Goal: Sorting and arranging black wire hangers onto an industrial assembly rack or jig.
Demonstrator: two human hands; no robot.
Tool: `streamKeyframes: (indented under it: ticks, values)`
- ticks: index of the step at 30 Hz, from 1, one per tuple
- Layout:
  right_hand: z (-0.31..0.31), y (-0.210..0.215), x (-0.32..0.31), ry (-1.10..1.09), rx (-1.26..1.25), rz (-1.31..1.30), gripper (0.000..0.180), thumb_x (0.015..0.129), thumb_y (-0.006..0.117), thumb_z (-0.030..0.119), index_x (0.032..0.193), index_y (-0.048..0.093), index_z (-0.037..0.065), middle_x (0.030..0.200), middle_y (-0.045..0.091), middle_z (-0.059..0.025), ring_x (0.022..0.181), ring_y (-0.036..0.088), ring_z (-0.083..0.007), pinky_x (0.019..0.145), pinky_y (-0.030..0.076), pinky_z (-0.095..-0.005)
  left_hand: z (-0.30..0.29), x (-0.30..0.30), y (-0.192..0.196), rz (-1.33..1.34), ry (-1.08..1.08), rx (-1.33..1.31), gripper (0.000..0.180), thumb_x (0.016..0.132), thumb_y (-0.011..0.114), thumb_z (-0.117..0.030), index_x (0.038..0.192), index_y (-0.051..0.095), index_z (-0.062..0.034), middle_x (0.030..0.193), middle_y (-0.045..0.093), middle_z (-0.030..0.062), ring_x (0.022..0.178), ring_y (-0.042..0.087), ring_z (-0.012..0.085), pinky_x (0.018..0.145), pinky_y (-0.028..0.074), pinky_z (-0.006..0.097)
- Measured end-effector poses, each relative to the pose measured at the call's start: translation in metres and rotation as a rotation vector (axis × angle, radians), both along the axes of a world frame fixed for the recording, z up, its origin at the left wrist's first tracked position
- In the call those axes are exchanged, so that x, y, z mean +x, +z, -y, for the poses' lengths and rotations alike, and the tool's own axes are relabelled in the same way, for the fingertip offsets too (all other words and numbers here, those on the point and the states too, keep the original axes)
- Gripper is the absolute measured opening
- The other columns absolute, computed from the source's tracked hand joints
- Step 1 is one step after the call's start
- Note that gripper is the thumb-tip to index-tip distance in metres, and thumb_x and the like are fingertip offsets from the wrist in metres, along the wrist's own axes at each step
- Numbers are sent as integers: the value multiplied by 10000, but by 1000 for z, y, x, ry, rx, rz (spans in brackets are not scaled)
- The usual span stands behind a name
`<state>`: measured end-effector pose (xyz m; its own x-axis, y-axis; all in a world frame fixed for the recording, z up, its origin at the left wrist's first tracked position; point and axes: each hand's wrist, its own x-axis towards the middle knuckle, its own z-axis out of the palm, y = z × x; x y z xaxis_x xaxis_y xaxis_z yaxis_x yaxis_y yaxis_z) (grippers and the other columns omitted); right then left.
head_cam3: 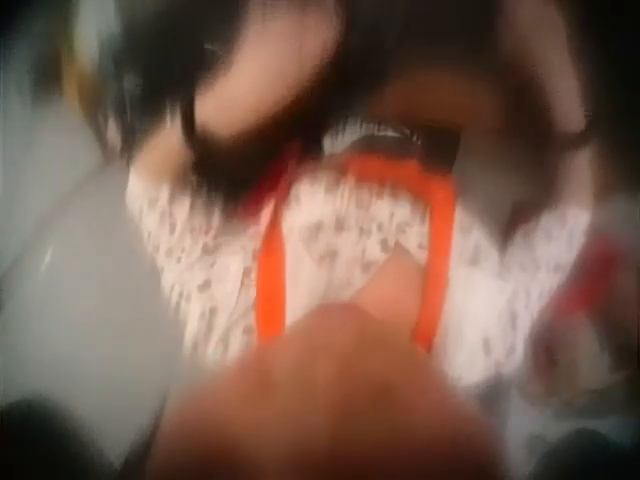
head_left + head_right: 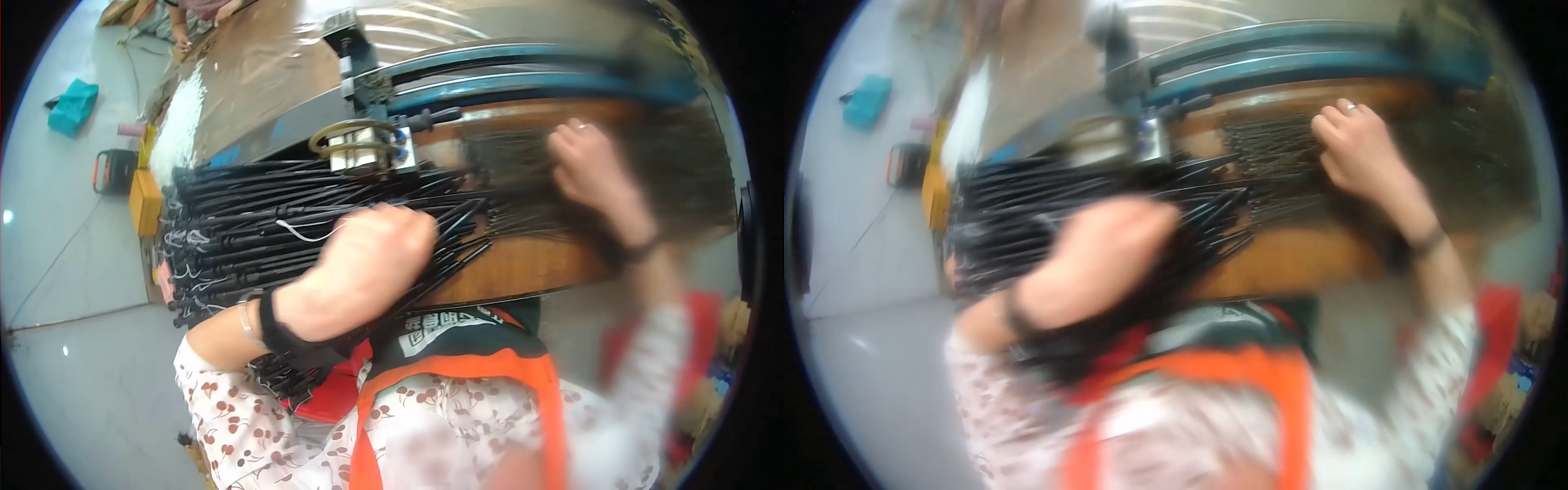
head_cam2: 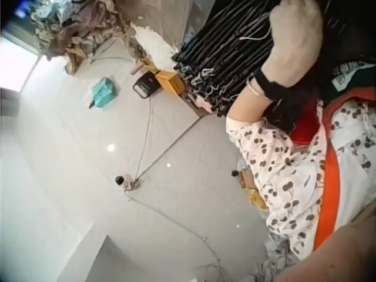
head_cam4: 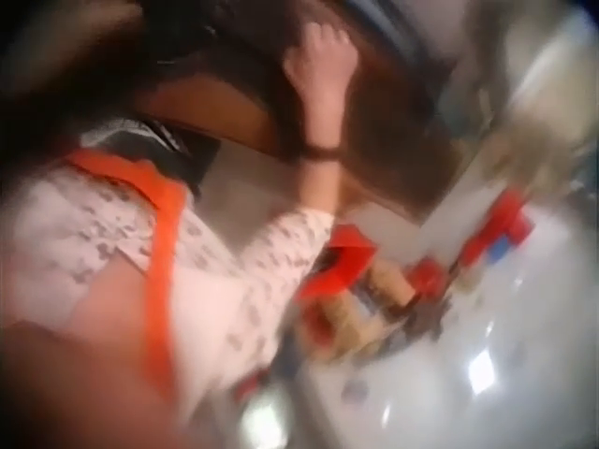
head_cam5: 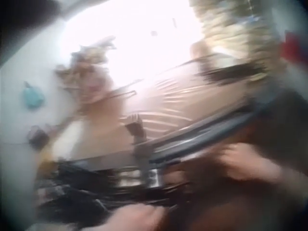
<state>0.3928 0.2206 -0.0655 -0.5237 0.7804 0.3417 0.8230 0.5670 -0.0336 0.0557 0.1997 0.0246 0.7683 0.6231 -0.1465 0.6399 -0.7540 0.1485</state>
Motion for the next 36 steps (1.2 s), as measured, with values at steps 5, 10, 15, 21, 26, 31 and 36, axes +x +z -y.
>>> streamKeyframes:
  ticks: [5, 10, 15, 21, 26, 31, 36]
  values:
    - [-6, 16, -50, 98, -293, -106, 145, 770, 642, 62, 879, 547, 60, 793, 637, -140, 784, 650, -356, 679, 520, -460, -43, -76, 10, -129, 154, 258, 63, 767, 639, -11, 792, 608, -60, 798, 628, 90, 834, 646, 266, 728, 557, 377]
    - [-13, 16, -57, 117, -517, -428, 151, 869, 704, 153, 982, 674, 57, 825, 669, -125, 739, 653, -304, 687, 525, -386, -32, -81, 16, 129, 71, 270, 82, 799, 624, -29, 870, 632, -69, 807, 594, 88, 791, 611, 269, 700, 529, 371]
    - [-7, 16, -54, 244, -741, -655, 203, 862, 732, 120, 1022, 697, -1, 853, 682, -112, 776, 655, -246, 703, 517, -331, 30, -59, -16, 186, 34, 161, 103, 740, 629, -52, 842, 614, -64, 795, 559, 71, 784, 588, 241, 691, 512, 349]
    - [6, 1, -48, 178, -550, -463, 173, 892, 691, 127, 1000, 692, -8, 887, 685, -125, 822, 650, -246, 743, 516, -338, 42, -13, -63, 173, 100, 310, 112, 724, 622, -68, 835, 627, -53, 836, 556, 72, 833, 549, 225, 721, 463, 324]
    - [15, 4, -51, 70, -644, -560, 176, 903, 686, 132, 994, 695, -18, 885, 701, -123, 820, 661, -212, 761, 523, -333, 51, 22, -69, -12, 77, 345, 86, 760, 628, -125, 835, 639, -84, 846, 569, 61, 837, 547, 219, 712, 443, 338]
    - [17, 16, -60, 37, -679, -540, 191, 934, 656, 159, 980, 701, -21, 856, 697, -122, 792, 643, -185, 745, 511, -318, 53, 49, -96, 119, 311, 215, 64, 817, 616, -119, 863, 643, -86, 900, 600, 86, 845, 581, 219, 680, 484, 365]
    - [32, 42, -83, -164, -828, -562, 225, 977, 602, 207, 999, 687, 0, 851, 656, -68, 804, 601, -158, 737, 467, -287, 58, 74, -120, 192, 513, 220, 176, 858, 605, -155, 962, 715, -65, 946, 630, 98, 929, 574, 239, 707, 498, 367]
